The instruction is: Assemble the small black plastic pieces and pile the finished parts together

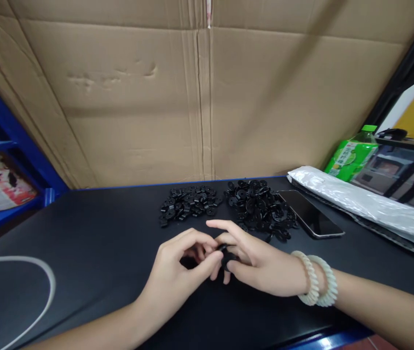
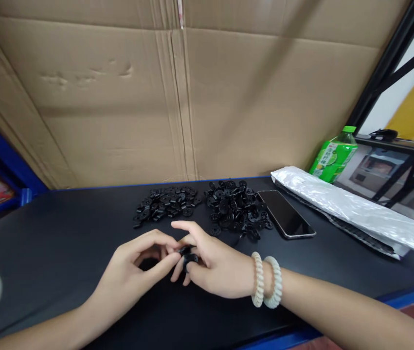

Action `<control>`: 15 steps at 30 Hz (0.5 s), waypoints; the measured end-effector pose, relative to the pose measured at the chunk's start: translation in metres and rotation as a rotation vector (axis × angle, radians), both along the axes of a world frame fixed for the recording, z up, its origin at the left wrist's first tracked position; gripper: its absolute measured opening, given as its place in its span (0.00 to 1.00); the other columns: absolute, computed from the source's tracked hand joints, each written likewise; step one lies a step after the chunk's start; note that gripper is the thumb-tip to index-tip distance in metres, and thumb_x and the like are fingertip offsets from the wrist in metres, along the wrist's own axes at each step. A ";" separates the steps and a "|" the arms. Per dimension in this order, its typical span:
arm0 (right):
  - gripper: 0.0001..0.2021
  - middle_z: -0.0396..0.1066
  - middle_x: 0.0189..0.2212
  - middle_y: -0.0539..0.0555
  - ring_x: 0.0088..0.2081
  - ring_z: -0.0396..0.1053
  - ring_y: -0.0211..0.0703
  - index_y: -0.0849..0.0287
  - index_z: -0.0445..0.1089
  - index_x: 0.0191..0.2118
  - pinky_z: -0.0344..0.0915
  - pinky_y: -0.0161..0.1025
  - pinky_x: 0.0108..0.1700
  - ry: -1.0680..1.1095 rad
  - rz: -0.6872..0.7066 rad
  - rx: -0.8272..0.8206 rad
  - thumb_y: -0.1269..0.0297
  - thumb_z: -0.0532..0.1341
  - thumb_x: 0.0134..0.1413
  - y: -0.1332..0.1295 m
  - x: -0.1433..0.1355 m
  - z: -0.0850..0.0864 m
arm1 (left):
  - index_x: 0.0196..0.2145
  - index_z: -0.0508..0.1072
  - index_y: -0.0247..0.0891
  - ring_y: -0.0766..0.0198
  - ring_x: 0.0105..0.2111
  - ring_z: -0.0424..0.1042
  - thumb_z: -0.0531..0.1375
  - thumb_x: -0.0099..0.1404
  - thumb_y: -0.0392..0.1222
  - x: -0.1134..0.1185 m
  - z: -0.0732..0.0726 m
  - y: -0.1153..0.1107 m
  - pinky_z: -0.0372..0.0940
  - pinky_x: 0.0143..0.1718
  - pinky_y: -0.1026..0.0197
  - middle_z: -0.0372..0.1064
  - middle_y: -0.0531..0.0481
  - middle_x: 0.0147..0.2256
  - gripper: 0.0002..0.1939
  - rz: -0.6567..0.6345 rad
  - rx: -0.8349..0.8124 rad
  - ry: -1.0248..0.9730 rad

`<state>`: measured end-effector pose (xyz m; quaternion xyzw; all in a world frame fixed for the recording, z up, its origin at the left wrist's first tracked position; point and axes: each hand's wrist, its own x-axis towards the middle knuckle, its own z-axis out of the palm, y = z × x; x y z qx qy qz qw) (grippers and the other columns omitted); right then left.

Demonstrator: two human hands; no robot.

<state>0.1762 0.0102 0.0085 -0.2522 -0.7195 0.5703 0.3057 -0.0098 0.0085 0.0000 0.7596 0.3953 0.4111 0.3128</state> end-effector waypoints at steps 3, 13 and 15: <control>0.35 0.60 0.50 0.58 0.45 0.69 0.38 0.53 0.40 0.63 0.68 0.45 0.48 0.039 0.024 -0.069 0.83 0.51 0.53 -0.004 0.000 0.003 | 0.26 0.73 0.38 0.70 0.23 0.69 0.58 0.63 0.37 -0.002 0.003 0.001 0.64 0.27 0.69 0.69 0.56 0.23 0.08 0.027 0.022 0.001; 0.29 0.69 0.42 0.54 0.36 0.69 0.37 0.58 0.55 0.58 0.70 0.37 0.38 -0.249 -0.023 0.431 0.76 0.61 0.50 0.010 0.020 0.022 | 0.32 0.73 0.41 0.69 0.28 0.69 0.57 0.64 0.37 -0.005 0.004 0.002 0.66 0.30 0.71 0.69 0.56 0.29 0.05 -0.027 -0.012 -0.082; 0.20 0.71 0.39 0.54 0.35 0.68 0.38 0.60 0.64 0.49 0.68 0.38 0.39 -0.425 -0.076 0.655 0.75 0.62 0.48 0.016 0.034 0.035 | 0.35 0.73 0.42 0.68 0.29 0.70 0.57 0.64 0.37 -0.004 0.003 -0.001 0.67 0.31 0.69 0.70 0.55 0.31 0.05 -0.065 -0.014 -0.067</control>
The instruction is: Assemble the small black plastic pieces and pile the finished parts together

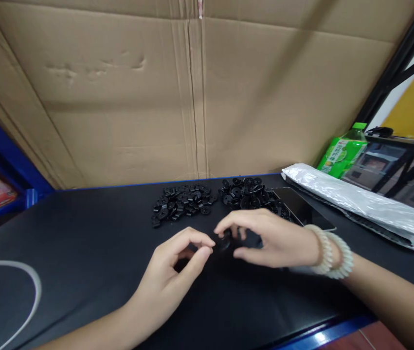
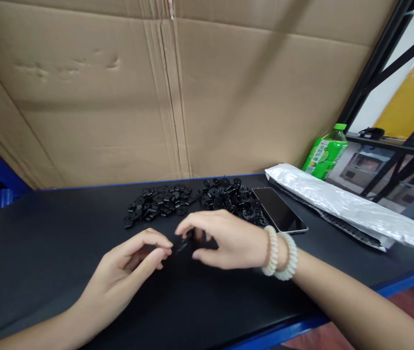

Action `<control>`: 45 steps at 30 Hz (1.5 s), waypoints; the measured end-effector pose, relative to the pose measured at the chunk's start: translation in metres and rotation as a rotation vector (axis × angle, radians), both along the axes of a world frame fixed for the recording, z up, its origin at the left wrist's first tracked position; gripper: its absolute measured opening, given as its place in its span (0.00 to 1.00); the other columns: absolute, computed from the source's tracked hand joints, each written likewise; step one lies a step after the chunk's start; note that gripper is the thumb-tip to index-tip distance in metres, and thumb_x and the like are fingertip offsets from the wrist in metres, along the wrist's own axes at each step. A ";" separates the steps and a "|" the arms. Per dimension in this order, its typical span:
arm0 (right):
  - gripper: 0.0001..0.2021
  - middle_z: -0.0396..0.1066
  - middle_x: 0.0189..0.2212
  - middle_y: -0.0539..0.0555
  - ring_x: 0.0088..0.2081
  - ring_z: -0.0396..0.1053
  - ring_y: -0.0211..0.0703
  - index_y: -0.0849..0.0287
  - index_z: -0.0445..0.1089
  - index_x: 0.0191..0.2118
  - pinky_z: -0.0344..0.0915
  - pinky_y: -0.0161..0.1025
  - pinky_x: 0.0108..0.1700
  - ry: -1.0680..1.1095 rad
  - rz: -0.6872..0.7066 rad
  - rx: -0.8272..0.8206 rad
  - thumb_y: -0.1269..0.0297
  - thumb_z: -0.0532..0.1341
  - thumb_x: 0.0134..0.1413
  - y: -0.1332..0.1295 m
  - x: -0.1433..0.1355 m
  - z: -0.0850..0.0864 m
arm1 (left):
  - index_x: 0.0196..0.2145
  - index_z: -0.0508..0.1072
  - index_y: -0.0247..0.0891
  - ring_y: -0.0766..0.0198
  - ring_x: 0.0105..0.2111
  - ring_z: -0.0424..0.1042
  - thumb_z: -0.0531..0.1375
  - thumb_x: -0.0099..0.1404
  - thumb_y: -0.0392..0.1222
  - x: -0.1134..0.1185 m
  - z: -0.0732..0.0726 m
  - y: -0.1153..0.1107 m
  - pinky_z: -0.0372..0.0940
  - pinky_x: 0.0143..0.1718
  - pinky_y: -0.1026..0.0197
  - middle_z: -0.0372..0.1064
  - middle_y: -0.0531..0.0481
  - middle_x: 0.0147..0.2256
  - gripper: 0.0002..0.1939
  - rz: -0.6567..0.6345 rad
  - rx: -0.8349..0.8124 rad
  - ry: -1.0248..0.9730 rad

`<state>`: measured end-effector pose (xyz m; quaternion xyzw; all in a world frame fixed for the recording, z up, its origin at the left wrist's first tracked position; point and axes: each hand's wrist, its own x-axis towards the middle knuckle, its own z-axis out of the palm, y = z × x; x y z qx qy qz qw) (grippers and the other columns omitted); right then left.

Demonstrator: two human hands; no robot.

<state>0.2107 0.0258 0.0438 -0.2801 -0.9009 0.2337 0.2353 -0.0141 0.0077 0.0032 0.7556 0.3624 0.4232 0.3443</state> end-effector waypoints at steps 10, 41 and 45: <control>0.10 0.70 0.40 0.55 0.36 0.67 0.43 0.56 0.69 0.42 0.64 0.40 0.39 -0.295 -0.327 0.287 0.69 0.58 0.53 0.028 0.070 0.039 | 0.37 0.72 0.41 0.65 0.30 0.72 0.56 0.65 0.40 0.001 -0.002 0.001 0.70 0.30 0.65 0.71 0.52 0.31 0.06 0.047 -0.038 0.028; 0.13 0.76 0.29 0.52 0.29 0.71 0.40 0.59 0.74 0.36 0.65 0.35 0.33 -0.547 -0.245 -0.051 0.75 0.56 0.45 -0.004 0.045 0.020 | 0.54 0.65 0.39 0.45 0.54 0.58 0.59 0.61 0.46 0.003 -0.003 0.024 0.59 0.53 0.43 0.63 0.39 0.52 0.24 -0.123 0.485 0.708; 0.13 0.75 0.33 0.53 0.34 0.71 0.42 0.59 0.73 0.39 0.65 0.37 0.38 -0.507 -0.242 0.014 0.74 0.55 0.49 -0.002 0.047 0.024 | 0.48 0.66 0.36 0.53 0.49 0.64 0.54 0.64 0.37 0.002 -0.005 0.020 0.63 0.51 0.52 0.64 0.40 0.48 0.14 -0.138 0.463 0.646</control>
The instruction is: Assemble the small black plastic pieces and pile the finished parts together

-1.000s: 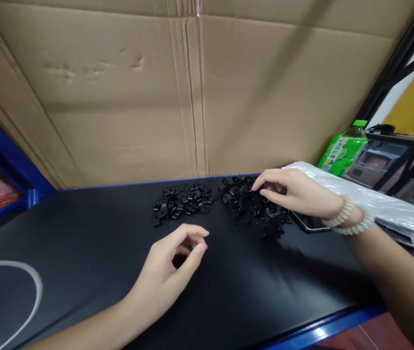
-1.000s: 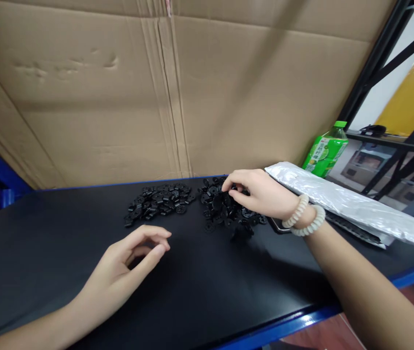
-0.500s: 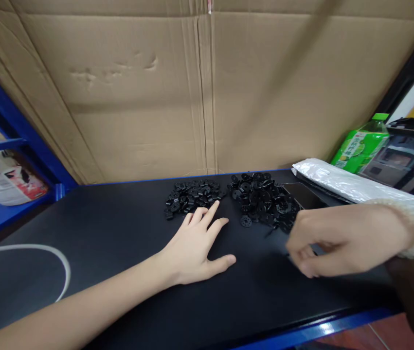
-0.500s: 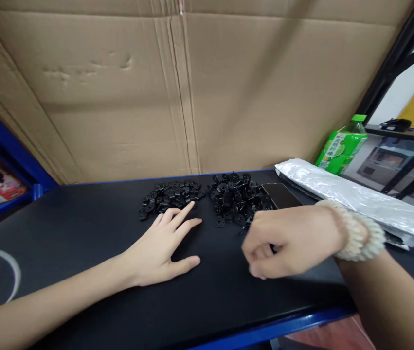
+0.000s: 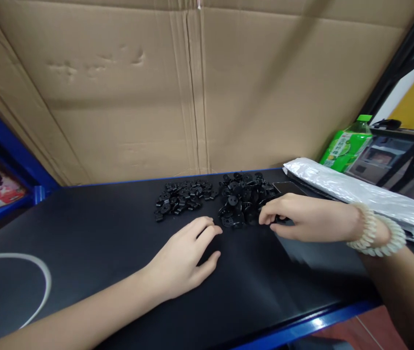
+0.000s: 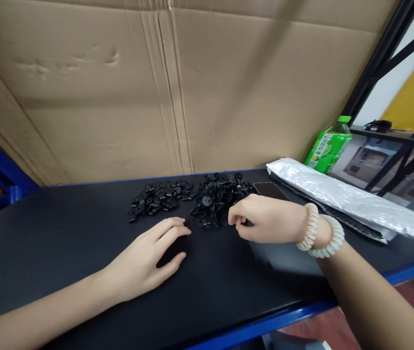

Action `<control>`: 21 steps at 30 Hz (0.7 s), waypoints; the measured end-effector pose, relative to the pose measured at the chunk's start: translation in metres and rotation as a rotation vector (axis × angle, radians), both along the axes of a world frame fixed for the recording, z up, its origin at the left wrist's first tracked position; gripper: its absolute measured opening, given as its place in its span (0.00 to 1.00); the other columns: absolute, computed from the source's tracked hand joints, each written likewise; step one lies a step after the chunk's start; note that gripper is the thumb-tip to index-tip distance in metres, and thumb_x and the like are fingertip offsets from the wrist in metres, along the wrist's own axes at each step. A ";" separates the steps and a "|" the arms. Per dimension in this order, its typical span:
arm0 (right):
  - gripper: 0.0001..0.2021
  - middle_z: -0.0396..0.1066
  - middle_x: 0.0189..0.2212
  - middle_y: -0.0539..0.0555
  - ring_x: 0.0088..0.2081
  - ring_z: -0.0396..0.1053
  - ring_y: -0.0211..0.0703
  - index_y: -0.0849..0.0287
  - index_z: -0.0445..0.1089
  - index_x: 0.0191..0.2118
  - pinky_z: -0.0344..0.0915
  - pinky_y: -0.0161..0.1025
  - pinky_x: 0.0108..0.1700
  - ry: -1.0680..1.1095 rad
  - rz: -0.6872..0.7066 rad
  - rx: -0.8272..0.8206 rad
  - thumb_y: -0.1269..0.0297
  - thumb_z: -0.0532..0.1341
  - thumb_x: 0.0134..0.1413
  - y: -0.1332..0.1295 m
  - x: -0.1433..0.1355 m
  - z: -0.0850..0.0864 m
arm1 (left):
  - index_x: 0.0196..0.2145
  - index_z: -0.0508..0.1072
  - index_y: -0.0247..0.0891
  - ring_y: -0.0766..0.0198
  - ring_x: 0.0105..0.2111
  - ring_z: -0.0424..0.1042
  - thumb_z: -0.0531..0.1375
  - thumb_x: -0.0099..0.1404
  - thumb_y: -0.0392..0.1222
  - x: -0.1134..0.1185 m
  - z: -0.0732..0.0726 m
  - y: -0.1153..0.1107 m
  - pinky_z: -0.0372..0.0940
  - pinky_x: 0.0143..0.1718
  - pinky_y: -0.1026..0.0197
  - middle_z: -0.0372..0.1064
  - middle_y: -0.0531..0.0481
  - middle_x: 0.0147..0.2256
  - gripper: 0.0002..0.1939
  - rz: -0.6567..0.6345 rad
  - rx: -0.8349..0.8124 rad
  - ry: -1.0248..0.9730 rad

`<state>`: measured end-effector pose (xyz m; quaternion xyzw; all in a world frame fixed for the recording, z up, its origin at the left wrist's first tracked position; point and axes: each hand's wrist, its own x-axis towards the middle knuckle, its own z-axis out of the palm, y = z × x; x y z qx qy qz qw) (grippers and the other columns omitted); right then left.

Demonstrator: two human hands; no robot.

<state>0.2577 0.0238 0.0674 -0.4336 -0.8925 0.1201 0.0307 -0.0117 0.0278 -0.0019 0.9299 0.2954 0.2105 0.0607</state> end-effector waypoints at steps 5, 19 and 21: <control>0.12 0.73 0.26 0.50 0.26 0.68 0.37 0.60 0.73 0.34 0.62 0.35 0.33 0.165 0.008 0.008 0.76 0.53 0.50 -0.002 -0.018 -0.006 | 0.46 0.67 0.37 0.57 0.43 0.67 0.51 0.65 0.32 -0.003 0.001 -0.002 0.66 0.45 0.55 0.67 0.43 0.43 0.12 -0.027 -0.030 -0.066; 0.06 0.69 0.27 0.48 0.28 0.66 0.36 0.57 0.59 0.32 0.62 0.35 0.31 0.955 -0.195 -0.617 0.74 0.56 0.48 -0.023 -0.074 -0.057 | 0.43 0.74 0.41 0.62 0.36 0.71 0.60 0.64 0.37 -0.010 0.003 0.002 0.68 0.37 0.62 0.73 0.48 0.38 0.10 0.029 -0.179 -0.378; 0.10 0.68 0.30 0.49 0.31 0.68 0.38 0.56 0.56 0.36 0.64 0.38 0.35 1.137 -0.206 -0.838 0.69 0.59 0.49 -0.020 -0.073 -0.055 | 0.42 0.75 0.40 0.65 0.31 0.72 0.62 0.63 0.40 -0.008 0.004 -0.005 0.68 0.33 0.65 0.73 0.49 0.35 0.09 0.005 -0.253 -0.461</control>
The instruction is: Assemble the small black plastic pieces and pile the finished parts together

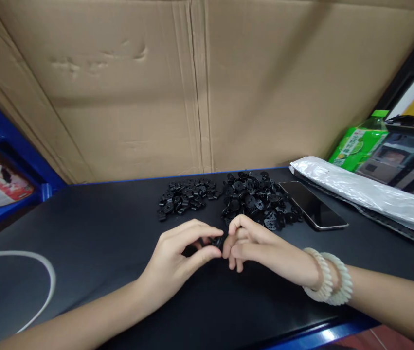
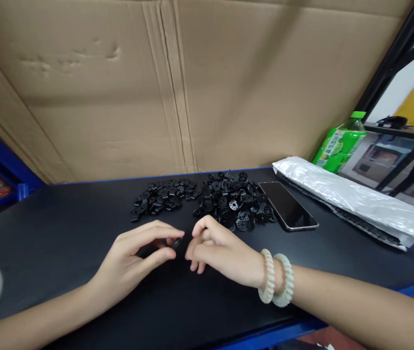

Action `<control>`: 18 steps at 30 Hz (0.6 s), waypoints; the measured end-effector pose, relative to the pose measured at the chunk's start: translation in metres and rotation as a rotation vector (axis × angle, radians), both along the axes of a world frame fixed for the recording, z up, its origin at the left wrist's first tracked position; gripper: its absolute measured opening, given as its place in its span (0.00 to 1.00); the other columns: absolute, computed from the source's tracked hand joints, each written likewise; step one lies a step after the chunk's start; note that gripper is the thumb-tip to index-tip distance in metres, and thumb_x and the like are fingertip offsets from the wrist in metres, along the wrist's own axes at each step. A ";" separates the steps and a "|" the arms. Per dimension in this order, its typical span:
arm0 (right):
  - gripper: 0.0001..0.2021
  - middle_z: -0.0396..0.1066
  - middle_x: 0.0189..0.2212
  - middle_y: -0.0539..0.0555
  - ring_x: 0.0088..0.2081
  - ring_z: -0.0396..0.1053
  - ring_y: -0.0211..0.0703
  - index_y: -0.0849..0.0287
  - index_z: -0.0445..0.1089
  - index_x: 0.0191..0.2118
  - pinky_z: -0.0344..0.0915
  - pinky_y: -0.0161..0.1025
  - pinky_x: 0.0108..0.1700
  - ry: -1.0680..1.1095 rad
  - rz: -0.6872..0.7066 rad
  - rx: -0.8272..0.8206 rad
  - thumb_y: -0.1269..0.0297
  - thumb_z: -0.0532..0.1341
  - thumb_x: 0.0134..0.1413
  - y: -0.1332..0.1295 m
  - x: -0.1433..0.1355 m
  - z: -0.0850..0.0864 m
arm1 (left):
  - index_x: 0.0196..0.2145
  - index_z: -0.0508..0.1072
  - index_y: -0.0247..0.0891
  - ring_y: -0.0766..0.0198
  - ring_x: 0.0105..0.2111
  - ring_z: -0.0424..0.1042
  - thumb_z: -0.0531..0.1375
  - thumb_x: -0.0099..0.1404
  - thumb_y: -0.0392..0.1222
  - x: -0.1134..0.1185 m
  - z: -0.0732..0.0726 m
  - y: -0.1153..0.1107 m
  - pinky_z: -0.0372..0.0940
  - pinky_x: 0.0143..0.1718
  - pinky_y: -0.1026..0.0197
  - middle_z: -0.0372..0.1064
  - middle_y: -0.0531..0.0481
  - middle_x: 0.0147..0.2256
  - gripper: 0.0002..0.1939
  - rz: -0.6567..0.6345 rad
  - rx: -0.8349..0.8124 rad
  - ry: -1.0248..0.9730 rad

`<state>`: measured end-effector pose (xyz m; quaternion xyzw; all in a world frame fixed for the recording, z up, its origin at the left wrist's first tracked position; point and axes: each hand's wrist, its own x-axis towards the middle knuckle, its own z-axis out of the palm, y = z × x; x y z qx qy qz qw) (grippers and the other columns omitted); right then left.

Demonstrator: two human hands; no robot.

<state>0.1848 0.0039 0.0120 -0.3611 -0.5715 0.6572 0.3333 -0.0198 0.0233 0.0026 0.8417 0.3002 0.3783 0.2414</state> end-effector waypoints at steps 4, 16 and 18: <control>0.17 0.68 0.34 0.52 0.35 0.70 0.40 0.58 0.56 0.45 0.64 0.45 0.43 0.217 0.135 -0.250 0.63 0.61 0.52 -0.001 -0.004 0.003 | 0.39 0.75 0.39 0.66 0.28 0.72 0.67 0.57 0.43 0.004 0.002 -0.012 0.69 0.31 0.66 0.73 0.51 0.31 0.12 -0.105 0.000 -0.091; 0.13 0.67 0.36 0.53 0.35 0.69 0.39 0.61 0.62 0.42 0.66 0.43 0.40 0.273 0.250 -0.224 0.73 0.56 0.47 0.002 -0.010 -0.001 | 0.40 0.75 0.34 0.62 0.33 0.73 0.67 0.57 0.32 0.011 0.001 -0.012 0.70 0.35 0.63 0.74 0.45 0.36 0.12 -0.162 0.156 -0.121; 0.16 0.68 0.38 0.54 0.37 0.68 0.40 0.61 0.63 0.43 0.65 0.43 0.41 0.303 0.250 -0.234 0.75 0.56 0.44 0.003 -0.010 -0.001 | 0.40 0.75 0.33 0.62 0.33 0.74 0.67 0.56 0.32 0.012 0.001 -0.012 0.70 0.35 0.63 0.74 0.44 0.36 0.12 -0.154 0.158 -0.128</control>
